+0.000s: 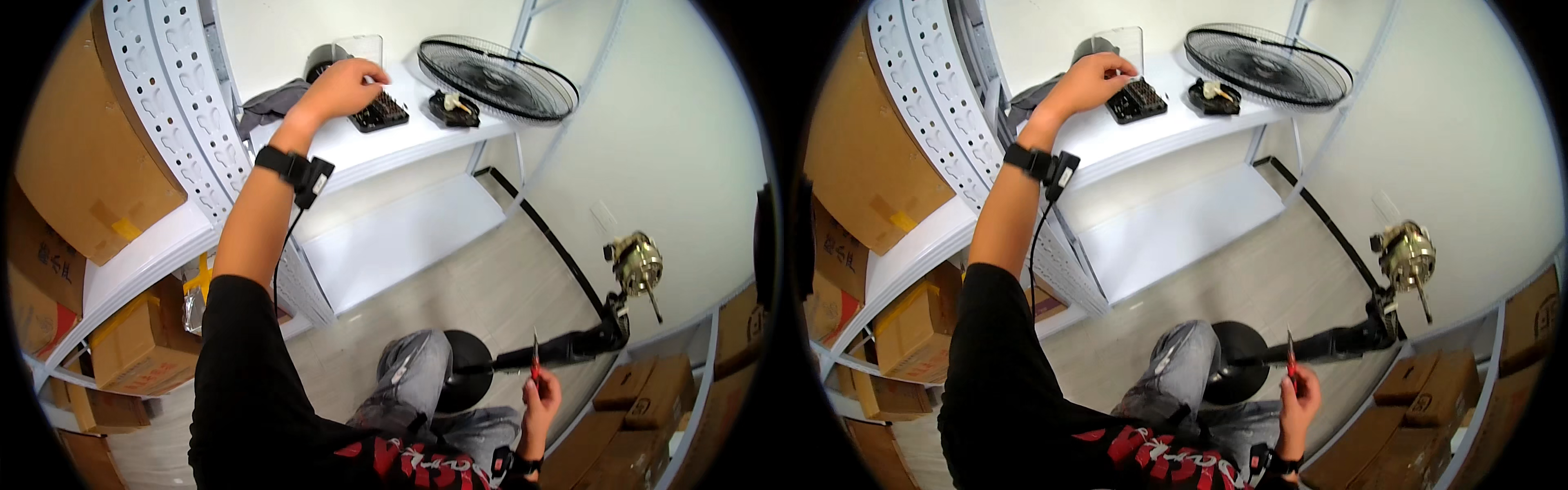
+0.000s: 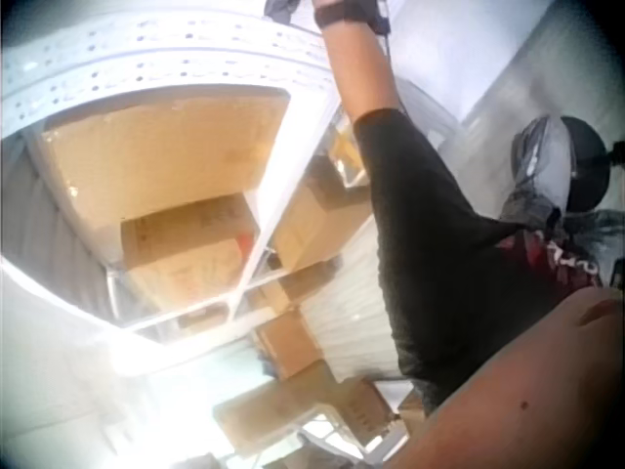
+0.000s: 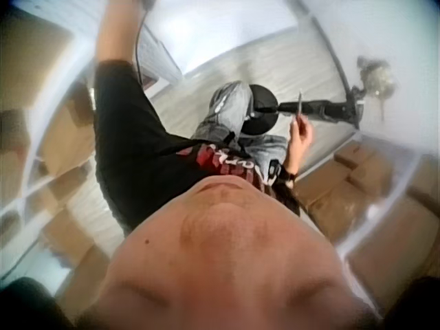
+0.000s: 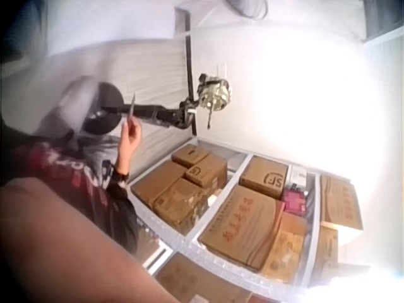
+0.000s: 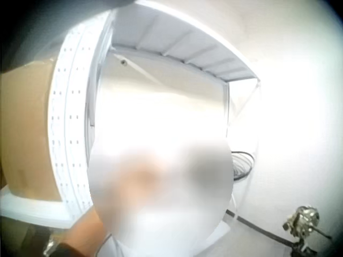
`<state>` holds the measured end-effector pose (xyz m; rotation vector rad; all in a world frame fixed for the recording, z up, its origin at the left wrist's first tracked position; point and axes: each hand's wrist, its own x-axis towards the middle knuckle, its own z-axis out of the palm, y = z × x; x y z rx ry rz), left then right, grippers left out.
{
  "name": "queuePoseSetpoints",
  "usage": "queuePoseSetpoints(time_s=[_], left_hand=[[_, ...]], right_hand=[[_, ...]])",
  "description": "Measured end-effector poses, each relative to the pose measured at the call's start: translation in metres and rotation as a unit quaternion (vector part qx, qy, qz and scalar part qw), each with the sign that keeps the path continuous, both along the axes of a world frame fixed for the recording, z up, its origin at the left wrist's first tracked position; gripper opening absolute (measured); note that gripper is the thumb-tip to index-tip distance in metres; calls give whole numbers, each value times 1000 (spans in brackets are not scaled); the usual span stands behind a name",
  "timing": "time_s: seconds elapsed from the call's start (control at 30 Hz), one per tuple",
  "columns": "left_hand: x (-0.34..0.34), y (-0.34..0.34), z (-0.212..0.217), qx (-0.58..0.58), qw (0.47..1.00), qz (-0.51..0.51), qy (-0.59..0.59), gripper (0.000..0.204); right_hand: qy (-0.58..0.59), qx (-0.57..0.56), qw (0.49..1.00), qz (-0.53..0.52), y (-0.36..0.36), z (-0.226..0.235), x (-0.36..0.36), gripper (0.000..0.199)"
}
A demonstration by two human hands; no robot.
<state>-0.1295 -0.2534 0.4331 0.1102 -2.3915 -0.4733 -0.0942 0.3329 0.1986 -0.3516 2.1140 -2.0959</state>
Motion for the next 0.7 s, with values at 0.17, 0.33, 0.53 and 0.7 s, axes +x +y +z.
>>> queuePoseSetpoints(time_s=[0.17,0.33,0.53,0.7], left_hand=[[45,177,-48,146,901,-383,-138,38],[97,258,-108,201,884,-402,-132,27],[103,274,-122,201,877,-408,-156,15],[101,278,-125,259,864,-385,-195,13]], right_hand=[[23,17,997,75,-37,22,7,26],[29,12,990,134,-57,36,30,24],[31,28,991,126,-29,32,44,24],[38,25,991,128,-23,36,49,24]])
